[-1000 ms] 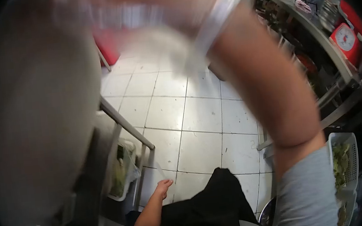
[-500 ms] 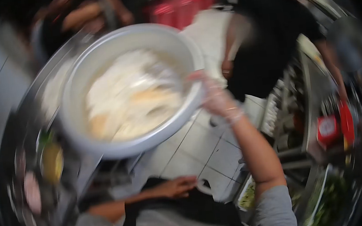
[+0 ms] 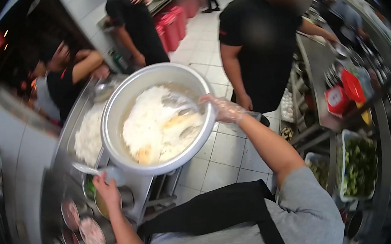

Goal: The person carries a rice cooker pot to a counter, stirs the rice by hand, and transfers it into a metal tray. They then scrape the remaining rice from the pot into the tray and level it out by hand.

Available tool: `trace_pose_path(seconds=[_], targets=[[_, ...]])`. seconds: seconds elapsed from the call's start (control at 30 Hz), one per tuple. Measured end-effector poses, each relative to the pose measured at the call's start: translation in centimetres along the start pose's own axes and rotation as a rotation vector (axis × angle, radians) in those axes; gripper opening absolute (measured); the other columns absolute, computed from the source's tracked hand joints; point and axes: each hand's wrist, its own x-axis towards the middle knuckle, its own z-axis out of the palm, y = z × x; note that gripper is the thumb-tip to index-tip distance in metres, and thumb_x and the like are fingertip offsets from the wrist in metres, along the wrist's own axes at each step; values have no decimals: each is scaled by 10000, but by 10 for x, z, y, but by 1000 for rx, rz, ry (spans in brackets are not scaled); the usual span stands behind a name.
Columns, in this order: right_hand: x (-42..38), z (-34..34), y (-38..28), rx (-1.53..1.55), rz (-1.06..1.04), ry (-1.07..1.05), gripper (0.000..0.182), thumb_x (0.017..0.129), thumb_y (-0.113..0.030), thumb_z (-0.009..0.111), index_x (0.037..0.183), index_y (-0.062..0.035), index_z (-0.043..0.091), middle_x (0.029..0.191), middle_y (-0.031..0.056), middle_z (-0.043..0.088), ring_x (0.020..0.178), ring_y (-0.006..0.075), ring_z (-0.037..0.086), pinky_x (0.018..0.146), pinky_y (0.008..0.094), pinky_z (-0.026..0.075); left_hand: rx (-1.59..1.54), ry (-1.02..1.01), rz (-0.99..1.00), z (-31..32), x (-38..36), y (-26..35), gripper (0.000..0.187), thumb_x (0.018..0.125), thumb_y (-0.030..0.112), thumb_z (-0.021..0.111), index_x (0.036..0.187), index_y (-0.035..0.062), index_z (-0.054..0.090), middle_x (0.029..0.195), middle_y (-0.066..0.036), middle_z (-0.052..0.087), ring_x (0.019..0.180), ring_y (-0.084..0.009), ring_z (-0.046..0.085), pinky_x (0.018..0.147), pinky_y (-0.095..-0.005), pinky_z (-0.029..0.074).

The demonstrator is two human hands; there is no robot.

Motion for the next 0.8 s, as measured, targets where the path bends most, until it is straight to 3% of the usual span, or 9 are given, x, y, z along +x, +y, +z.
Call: trace_pose_path(seconds=[0.23, 0.37, 0.43, 0.5, 0.53, 0.57, 0.63, 0.73, 0.8], targets=[[1, -1, 6, -31, -81, -1, 541, 722, -314, 733, 1154, -184, 435, 862, 145, 632, 824, 317, 631, 766, 413, 494, 122, -474, -215, 85, 68, -89, 409, 745, 186, 536, 1065, -58, 607, 1093, -261, 512, 1059, -382, 487, 937, -400, 376], [-3, 3, 7, -26, -83, -1, 423, 779, -281, 653, 1124, -162, 442, 868, 198, 633, 852, 378, 627, 788, 440, 490, -164, -347, -352, 92, 71, -87, 352, 829, 177, 515, 1038, -91, 607, 977, -267, 629, 906, -353, 603, 813, -390, 454], [0, -9, 15, -74, -136, -18, 370, 795, -238, 617, 1112, -148, 449, 874, 216, 629, 866, 396, 620, 793, 452, 487, -49, -224, -141, 80, 68, -73, 362, 843, 189, 488, 1059, -71, 618, 966, -195, 660, 884, -240, 633, 744, -348, 484], [-8, -14, 0, -112, -157, -94, 330, 805, -196, 584, 1103, -134, 457, 880, 231, 622, 877, 408, 611, 794, 462, 486, 56, -203, -340, 64, 73, -36, 386, 865, 227, 468, 1088, -55, 611, 1049, -182, 645, 990, -237, 601, 851, -357, 451], [0, -2, 18, -74, -294, -26, 314, 802, -160, 569, 1096, -118, 465, 887, 233, 619, 870, 410, 608, 774, 463, 486, -227, -100, -198, 78, 86, -71, 411, 894, 258, 433, 1101, -55, 599, 1049, -194, 642, 970, -267, 612, 854, -374, 458], [-1, -5, 14, -83, -242, -80, 348, 796, -167, 609, 1101, -123, 448, 906, 224, 618, 892, 391, 609, 800, 443, 479, -128, -54, -169, 81, 104, -90, 455, 910, 296, 411, 1180, -45, 543, 1201, -246, 550, 1128, -329, 530, 952, -382, 395], [1, -19, 7, -87, -183, -212, 387, 797, -175, 642, 1121, -127, 437, 938, 220, 618, 923, 370, 609, 837, 423, 469, -67, 34, -263, 74, 103, -65, 503, 922, 346, 386, 1256, -13, 496, 1264, -245, 504, 1182, -368, 473, 1005, -393, 353], [12, -41, -6, -178, -126, -413, 417, 798, -162, 623, 1167, -127, 432, 971, 220, 628, 954, 370, 608, 865, 437, 456, 69, 131, -403, 63, 102, 22, 715, 839, 512, 505, 1342, 14, 402, 1309, -257, 458, 1234, -356, 436, 1020, -387, 338], [16, -51, -8, -230, -168, -500, 474, 799, -158, 601, 1224, -155, 392, 994, 218, 620, 965, 372, 601, 864, 446, 453, 99, 78, -397, 68, 125, 20, 735, 811, 515, 556, 1377, 85, 373, 1330, -249, 438, 1235, -363, 432, 1023, -395, 345]])
